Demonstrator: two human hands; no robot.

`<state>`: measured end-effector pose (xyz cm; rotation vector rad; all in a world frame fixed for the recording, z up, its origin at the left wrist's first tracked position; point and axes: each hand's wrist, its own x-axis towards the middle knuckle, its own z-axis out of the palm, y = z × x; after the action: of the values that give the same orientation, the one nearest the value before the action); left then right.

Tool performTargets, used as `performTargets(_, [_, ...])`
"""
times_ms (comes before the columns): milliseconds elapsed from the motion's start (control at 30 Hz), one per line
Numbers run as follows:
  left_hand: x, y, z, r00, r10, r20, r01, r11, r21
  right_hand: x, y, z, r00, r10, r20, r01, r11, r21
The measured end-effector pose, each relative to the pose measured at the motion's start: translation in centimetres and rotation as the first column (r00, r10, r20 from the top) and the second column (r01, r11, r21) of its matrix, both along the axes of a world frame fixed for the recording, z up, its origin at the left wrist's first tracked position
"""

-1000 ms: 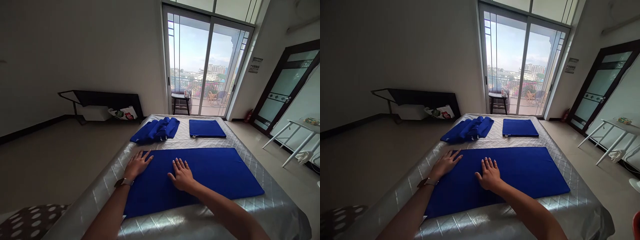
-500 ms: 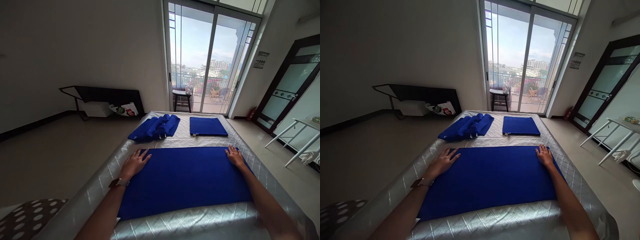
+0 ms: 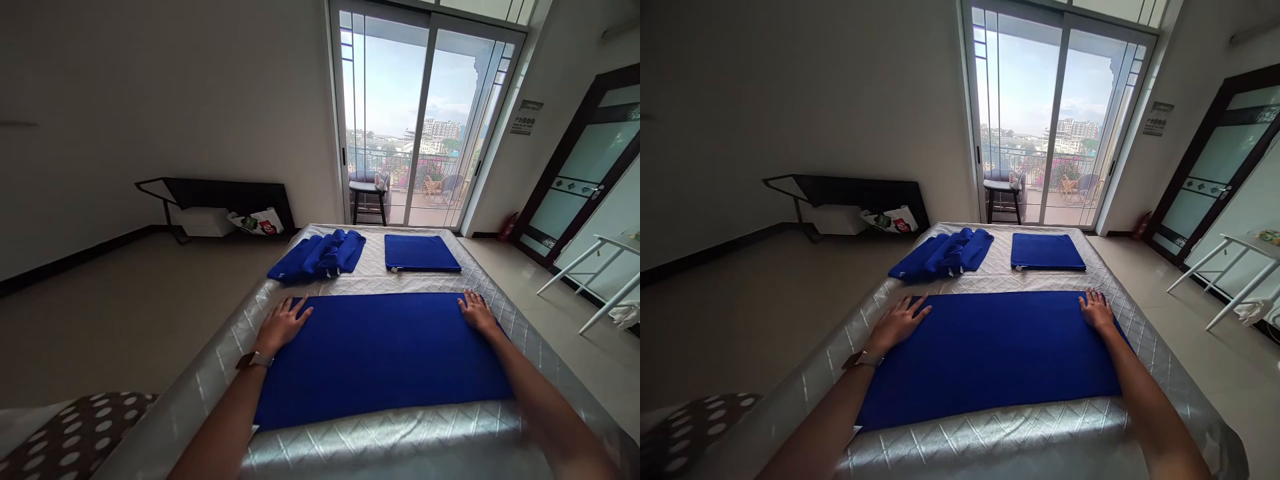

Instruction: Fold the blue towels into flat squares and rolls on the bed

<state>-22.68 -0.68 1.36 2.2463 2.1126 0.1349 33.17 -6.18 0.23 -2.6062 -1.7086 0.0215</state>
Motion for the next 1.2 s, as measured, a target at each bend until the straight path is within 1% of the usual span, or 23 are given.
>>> performTargets(67, [0.2, -0.1, 0.1, 1.0, 0.002, 0.015, -0.002, 1.0, -0.001, -1.1, -0.2, 1.6, 0.998, -0.041, 0.04, 0.043, 0.998, -0.039])
performTargets(133, [0.2, 0.0, 0.1, 1.0, 0.001, 0.03, -0.001, 1.0, -0.005, -2.9, -0.3, 3.5, 0.993, -0.055, 0.107, 0.061, 0.997, -0.05])
performTargets(200, [0.3, 0.1, 0.0, 0.999, -0.005, 0.045, 0.005, 1.0, -0.004, -5.7, -0.2, 5.2, 0.985, 0.0, 0.172, 0.003, 1.0, -0.016])
performTargets(267, [0.2, 0.2, -0.1, 0.998, -0.011, 0.061, 0.011, 1.0, 0.004, -9.7, 0.0, 6.2, 0.977, 0.108, 0.185, -0.115, 0.993, 0.025])
performTargets(333, [0.2, 0.3, -0.2, 0.997, -0.014, 0.075, 0.013, 1.0, 0.015, -14.5, 0.3, 6.4, 0.958, 0.263, 0.112, -0.269, 0.962, 0.043])
performTargets(367, [0.2, 0.3, -0.3, 0.997, -0.015, 0.078, 0.014, 1.0, 0.018, -17.0, 0.4, 6.2, 0.933, 0.355, 0.057, -0.358, 0.932, 0.053])
performTargets(433, [0.2, 0.2, -0.3, 0.997, -0.011, 0.072, 0.01, 1.0, 0.015, -21.5, 0.5, 5.3, 0.866, 0.497, -0.06, -0.492, 0.867, 0.083])
performTargets(500, [0.2, 0.2, -0.3, 0.998, -0.011, 0.06, 0.011, 1.0, 0.013, -24.6, 0.6, 4.3, 0.807, 0.571, -0.151, -0.566, 0.82, 0.078])
performTargets(567, [0.2, 0.2, -0.3, 0.998, -0.019, 0.053, 0.018, 1.0, 0.019, -25.6, 0.6, 3.5, 0.785, 0.588, -0.194, -0.59, 0.806, 0.055])
performTargets(633, [0.1, 0.2, -0.4, 0.998, -0.024, 0.056, 0.023, 0.999, 0.024, -24.6, 0.5, 3.1, 0.799, 0.569, -0.193, -0.575, 0.818, 0.031])
performTargets(700, [0.0, 0.3, -0.5, 0.998, -0.019, 0.06, 0.018, 1.0, 0.017, -21.9, 0.3, 3.1, 0.835, 0.524, -0.166, -0.531, 0.847, 0.005])
performTargets(767, [0.0, 0.3, -0.5, 0.998, -0.014, 0.063, 0.013, 1.0, 0.016, -17.9, -0.1, 3.3, 0.883, 0.453, -0.123, -0.46, 0.888, -0.027])
performTargets(867, [-0.1, 0.3, -0.4, 0.998, -0.017, 0.063, 0.016, 1.0, 0.019, -10.7, -0.9, 3.6, 0.95, 0.309, -0.047, -0.312, 0.947, -0.074])
performTargets(933, [-0.2, 0.3, -0.3, 0.998, -0.018, 0.055, 0.018, 1.0, 0.003, -6.2, -1.5, 3.7, 0.981, 0.191, -0.012, -0.192, 0.977, -0.096])
performTargets(1000, [-0.2, 0.3, -0.2, 0.999, -0.009, 0.044, 0.01, 1.0, -0.022, -2.6, -2.0, 3.6, 0.997, 0.08, 0.005, -0.079, 0.993, -0.088])
performTargets(1033, [-0.3, 0.3, -0.2, 0.999, 0.0, 0.041, 0.001, 0.999, -0.032, -1.3, -2.2, 3.4, 0.999, 0.039, 0.005, -0.038, 0.996, -0.078])
performTargets(1100, [-0.4, 0.3, -0.2, 0.999, 0.015, 0.035, -0.013, 0.999, -0.046, 0.2, -2.4, 3.0, 1.0, -0.001, -0.008, 0.0, 0.998, -0.06])
performTargets(1200, [-0.6, 0.3, -0.5, 1.0, 0.023, 0.02, -0.022, 0.998, -0.053, 0.7, -2.4, 2.4, 0.999, 0.007, -0.033, -0.009, 0.999, -0.053])
